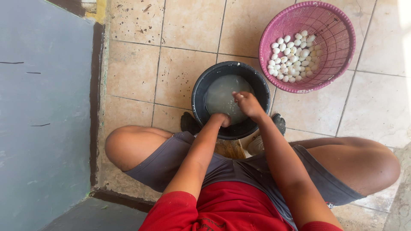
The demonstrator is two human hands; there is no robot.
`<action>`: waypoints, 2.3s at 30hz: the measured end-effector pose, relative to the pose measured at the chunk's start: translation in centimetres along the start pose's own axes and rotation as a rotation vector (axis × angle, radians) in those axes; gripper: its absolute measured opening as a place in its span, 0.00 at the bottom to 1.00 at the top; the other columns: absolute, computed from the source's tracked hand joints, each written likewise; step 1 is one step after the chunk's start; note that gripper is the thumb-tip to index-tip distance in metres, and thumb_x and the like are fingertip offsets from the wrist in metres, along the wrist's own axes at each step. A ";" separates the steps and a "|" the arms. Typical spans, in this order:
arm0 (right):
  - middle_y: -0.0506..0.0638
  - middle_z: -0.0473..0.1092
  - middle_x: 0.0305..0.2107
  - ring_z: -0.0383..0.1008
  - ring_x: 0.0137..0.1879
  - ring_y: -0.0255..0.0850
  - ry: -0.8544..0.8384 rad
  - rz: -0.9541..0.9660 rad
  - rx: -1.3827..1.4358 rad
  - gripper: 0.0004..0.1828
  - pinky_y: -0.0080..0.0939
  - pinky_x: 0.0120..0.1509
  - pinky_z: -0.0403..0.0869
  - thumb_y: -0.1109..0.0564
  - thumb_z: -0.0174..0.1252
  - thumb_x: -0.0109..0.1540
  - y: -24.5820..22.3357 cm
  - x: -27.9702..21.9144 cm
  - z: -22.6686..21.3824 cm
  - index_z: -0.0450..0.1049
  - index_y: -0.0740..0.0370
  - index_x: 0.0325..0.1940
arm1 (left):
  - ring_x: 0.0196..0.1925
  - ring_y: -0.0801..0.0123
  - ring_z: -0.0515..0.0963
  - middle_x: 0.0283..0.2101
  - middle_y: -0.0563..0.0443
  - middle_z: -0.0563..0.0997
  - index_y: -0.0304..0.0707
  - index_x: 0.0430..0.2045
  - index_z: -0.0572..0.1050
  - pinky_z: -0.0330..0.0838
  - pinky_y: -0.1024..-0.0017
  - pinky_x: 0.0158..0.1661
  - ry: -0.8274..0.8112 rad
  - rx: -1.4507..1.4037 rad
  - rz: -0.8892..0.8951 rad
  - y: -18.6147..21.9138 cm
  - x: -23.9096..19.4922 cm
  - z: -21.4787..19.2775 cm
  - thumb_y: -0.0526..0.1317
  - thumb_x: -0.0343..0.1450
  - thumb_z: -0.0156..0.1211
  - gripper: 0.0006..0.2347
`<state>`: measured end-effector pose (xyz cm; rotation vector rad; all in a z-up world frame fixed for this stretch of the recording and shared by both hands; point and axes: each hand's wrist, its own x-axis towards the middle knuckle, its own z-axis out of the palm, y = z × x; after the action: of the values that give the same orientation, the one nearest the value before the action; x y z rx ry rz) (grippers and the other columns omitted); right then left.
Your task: The person sits on the floor and peels boiled eggs by hand. They dip each egg into a black bucket of water, remove the shell, and place the peeled egg into a pink basket.
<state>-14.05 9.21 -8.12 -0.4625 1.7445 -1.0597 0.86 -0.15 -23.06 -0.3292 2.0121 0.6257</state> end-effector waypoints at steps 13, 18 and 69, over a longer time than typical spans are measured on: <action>0.59 0.75 0.53 0.78 0.54 0.46 0.350 -0.197 0.972 0.27 0.44 0.59 0.76 0.49 0.47 0.70 -5.0 -4.7 -8.8 0.56 0.60 0.71 | 0.58 0.44 0.76 0.55 0.38 0.78 0.44 0.57 0.70 0.72 0.52 0.54 0.473 -0.439 -0.106 1.9 -3.3 -2.0 0.46 0.72 0.57 0.18; 0.60 0.75 0.52 0.78 0.54 0.46 -0.038 -0.098 0.408 0.22 0.46 0.57 0.77 0.51 0.50 0.72 -1.8 -3.4 -1.7 0.70 0.69 0.64 | 0.58 0.49 0.77 0.54 0.43 0.79 0.41 0.52 0.71 0.72 0.53 0.54 0.604 -0.677 -0.286 1.7 -4.5 -4.9 0.56 0.74 0.57 0.21; 0.70 0.73 0.51 0.76 0.58 0.61 -0.179 0.005 -1.146 0.18 0.52 0.60 0.75 0.57 0.47 0.66 6.8 -0.3 5.6 0.71 0.68 0.57 | 0.53 0.42 0.78 0.51 0.32 0.79 0.35 0.40 0.82 0.73 0.54 0.53 0.470 -0.496 -0.182 0.1 -3.0 -0.6 0.40 0.71 0.56 0.11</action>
<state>-7.84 10.69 -14.19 -1.1927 2.0428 0.1062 1.87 -0.44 -20.18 -1.0240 2.2059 0.9981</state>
